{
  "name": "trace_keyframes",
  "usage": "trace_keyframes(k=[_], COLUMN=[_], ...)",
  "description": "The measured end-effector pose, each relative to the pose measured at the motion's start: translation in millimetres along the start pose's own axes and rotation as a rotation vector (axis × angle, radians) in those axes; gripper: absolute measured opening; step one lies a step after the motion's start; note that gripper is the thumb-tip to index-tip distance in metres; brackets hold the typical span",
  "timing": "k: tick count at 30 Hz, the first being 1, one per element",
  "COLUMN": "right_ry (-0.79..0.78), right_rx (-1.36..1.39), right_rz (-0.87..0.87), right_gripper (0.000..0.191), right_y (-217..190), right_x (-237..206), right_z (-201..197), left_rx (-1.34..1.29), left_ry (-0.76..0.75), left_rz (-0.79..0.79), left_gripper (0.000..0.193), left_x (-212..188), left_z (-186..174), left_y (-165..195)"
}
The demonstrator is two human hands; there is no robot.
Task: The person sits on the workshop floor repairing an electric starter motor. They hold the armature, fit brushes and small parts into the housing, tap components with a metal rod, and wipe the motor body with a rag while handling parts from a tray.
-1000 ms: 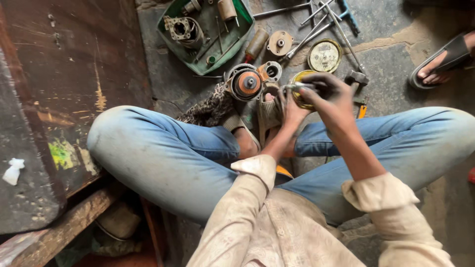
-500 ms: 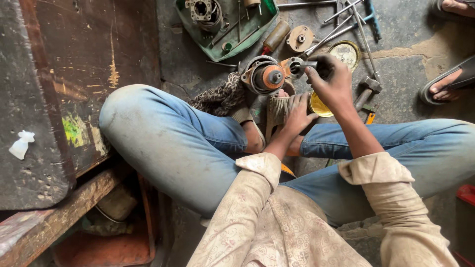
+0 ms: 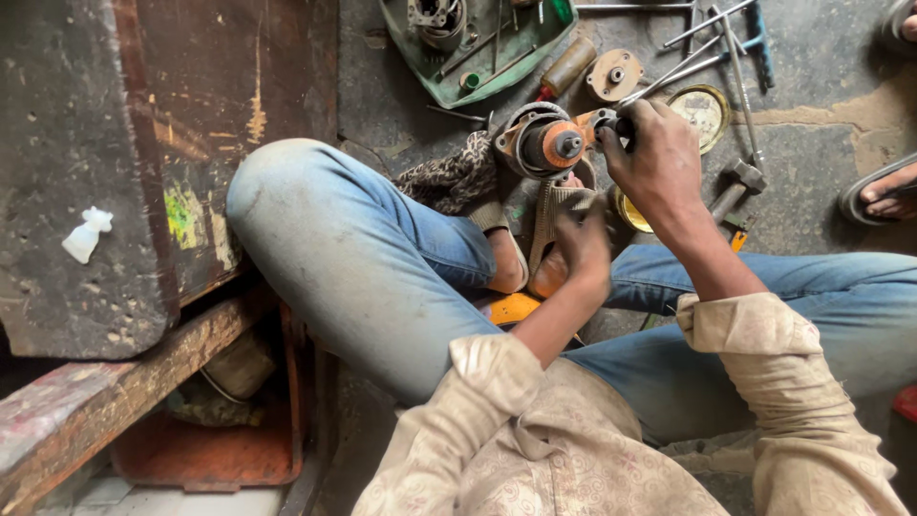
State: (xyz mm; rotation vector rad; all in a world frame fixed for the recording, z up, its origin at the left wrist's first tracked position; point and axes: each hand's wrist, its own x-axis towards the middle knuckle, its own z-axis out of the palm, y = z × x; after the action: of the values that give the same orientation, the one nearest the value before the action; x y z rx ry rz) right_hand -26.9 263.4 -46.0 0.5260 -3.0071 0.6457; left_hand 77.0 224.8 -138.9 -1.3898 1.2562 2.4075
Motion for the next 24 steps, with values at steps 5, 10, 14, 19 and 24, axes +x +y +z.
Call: trace_keyframes(k=[5, 10, 14, 19, 24], right_ry=[-0.152, -0.175, -0.192, -0.383, -0.411], right_rx=[0.197, 0.272, 0.361, 0.882, 1.03], right_rz=[0.18, 0.216, 0.203, 0.424, 0.503], right_gripper=[0.025, 0.037, 0.051, 0.055, 0.049], right_y=[9.5, 32.2, 42.8, 50.3, 53.8], right_x=[8.8, 6.2, 2.4, -5.5, -4.9], right_z=[4.5, 4.4, 14.7, 17.7, 16.1], left_rx=[0.515, 0.783, 0.753, 0.736, 0.564], left_ry=[0.273, 0.224, 0.122, 0.08, 0.095], left_rz=[0.764, 0.907, 0.926, 0.897, 0.656], left_gripper=[0.093, 0.101, 0.103, 0.104, 0.094], left_x=[-7.1, 18.1, 34.0, 38.4, -9.3], left_z=[-20.6, -23.2, -29.6, -30.2, -26.4], left_y=[48.7, 68.1, 68.7, 74.7, 92.6])
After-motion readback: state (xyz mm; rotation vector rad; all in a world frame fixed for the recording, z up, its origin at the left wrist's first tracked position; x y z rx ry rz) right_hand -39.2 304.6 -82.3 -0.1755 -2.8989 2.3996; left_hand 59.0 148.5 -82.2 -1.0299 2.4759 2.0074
